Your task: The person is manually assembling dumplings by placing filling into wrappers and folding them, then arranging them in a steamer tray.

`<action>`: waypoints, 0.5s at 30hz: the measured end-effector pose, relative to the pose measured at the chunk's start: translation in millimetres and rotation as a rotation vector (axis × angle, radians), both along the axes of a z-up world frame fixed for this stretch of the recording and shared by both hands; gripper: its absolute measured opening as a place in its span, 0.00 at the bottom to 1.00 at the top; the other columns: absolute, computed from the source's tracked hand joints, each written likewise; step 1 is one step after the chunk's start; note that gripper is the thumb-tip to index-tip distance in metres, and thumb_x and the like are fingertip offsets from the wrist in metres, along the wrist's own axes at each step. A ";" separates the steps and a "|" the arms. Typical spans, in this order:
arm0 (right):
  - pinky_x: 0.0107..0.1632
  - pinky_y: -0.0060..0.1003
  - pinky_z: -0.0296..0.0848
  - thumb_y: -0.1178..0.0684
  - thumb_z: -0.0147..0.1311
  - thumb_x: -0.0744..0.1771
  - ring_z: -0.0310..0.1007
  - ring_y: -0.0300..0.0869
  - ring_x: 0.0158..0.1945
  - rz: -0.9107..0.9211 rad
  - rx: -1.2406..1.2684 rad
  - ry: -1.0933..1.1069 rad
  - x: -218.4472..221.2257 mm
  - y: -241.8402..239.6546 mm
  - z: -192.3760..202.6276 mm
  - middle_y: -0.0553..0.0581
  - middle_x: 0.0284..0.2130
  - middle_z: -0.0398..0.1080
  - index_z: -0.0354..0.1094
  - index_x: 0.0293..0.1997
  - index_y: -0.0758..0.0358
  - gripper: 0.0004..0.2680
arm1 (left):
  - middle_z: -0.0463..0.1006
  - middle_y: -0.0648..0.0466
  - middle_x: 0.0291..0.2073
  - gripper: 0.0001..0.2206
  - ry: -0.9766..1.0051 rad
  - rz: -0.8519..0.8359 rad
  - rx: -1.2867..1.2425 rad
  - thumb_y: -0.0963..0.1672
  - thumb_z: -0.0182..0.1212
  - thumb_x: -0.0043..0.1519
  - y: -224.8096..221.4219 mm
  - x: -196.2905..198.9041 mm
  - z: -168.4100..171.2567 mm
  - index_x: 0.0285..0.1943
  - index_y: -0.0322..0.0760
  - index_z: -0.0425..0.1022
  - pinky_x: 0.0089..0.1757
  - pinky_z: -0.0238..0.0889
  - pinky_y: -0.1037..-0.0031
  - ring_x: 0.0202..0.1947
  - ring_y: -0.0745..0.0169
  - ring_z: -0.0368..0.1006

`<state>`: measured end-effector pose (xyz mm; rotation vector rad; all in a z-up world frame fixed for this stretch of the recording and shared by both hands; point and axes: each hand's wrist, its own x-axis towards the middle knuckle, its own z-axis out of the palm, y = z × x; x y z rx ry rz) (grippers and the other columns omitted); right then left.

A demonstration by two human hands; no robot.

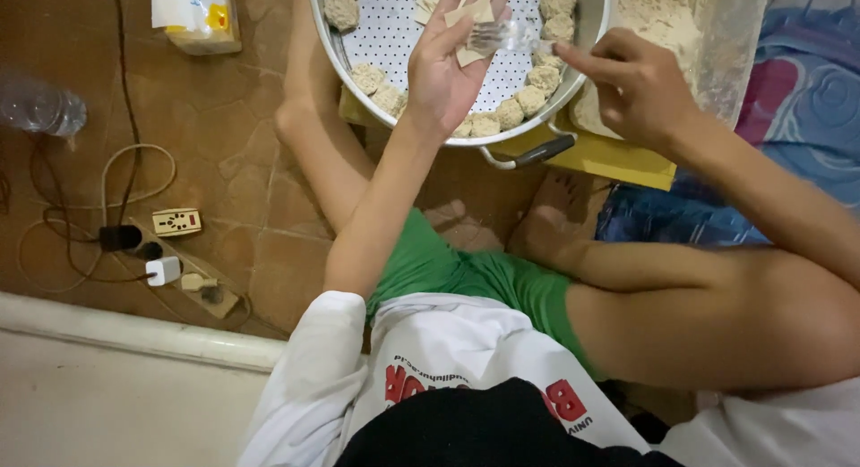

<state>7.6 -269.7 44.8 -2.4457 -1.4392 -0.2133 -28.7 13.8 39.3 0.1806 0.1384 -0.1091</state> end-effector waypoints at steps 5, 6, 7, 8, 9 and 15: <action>0.32 0.44 0.63 0.75 0.49 0.68 0.66 0.54 0.33 -0.010 -0.035 -0.010 -3.3 4.9 12.1 0.65 0.37 0.70 0.73 0.71 0.64 0.23 | 0.55 0.30 0.74 0.27 0.059 0.033 -0.038 0.33 0.36 0.67 1.8 -3.7 12.0 0.79 0.26 0.47 0.71 0.48 0.56 0.73 0.34 0.53; 0.31 0.43 0.62 0.75 0.50 0.67 0.66 0.52 0.32 -0.029 -0.045 -0.060 -2.8 3.5 14.3 0.64 0.37 0.72 0.76 0.70 0.61 0.24 | 0.54 0.31 0.74 0.27 0.052 0.033 -0.044 0.33 0.35 0.68 1.5 -3.2 10.7 0.79 0.26 0.47 0.71 0.48 0.56 0.74 0.34 0.52; 0.31 0.43 0.62 0.75 0.50 0.67 0.66 0.52 0.32 -0.029 -0.046 -0.060 -2.7 -0.1 13.7 0.64 0.37 0.72 0.76 0.70 0.61 0.24 | 0.54 0.31 0.74 0.27 0.052 0.033 -0.045 0.33 0.35 0.68 0.4 0.5 -5.5 0.79 0.26 0.47 0.71 0.48 0.56 0.74 0.34 0.52; 0.31 0.41 0.62 0.74 0.52 0.68 0.63 0.50 0.32 -0.033 -0.045 -0.115 -1.3 -3.0 13.5 0.63 0.37 0.71 0.74 0.72 0.58 0.24 | 0.56 0.31 0.74 0.25 -0.077 0.028 -0.020 0.33 0.38 0.70 -0.2 4.7 -21.3 0.79 0.27 0.49 0.68 0.56 0.59 0.74 0.35 0.55; 0.32 0.39 0.62 0.74 0.55 0.69 0.61 0.48 0.32 -0.036 -0.043 -0.170 0.1 -5.9 13.3 0.62 0.37 0.69 0.73 0.74 0.55 0.25 | 0.58 0.32 0.73 0.23 -0.207 0.025 0.004 0.33 0.40 0.72 -0.8 8.9 -37.0 0.78 0.27 0.50 0.65 0.63 0.61 0.74 0.36 0.57; 0.34 0.44 0.64 0.76 0.49 0.68 0.63 0.53 0.36 0.000 -0.044 -0.034 -3.3 4.9 7.8 0.65 0.38 0.68 0.68 0.75 0.63 0.25 | 0.56 0.34 0.76 0.27 0.004 -0.020 -0.031 0.34 0.40 0.68 2.0 -3.3 9.0 0.80 0.26 0.49 0.71 0.50 0.59 0.75 0.39 0.53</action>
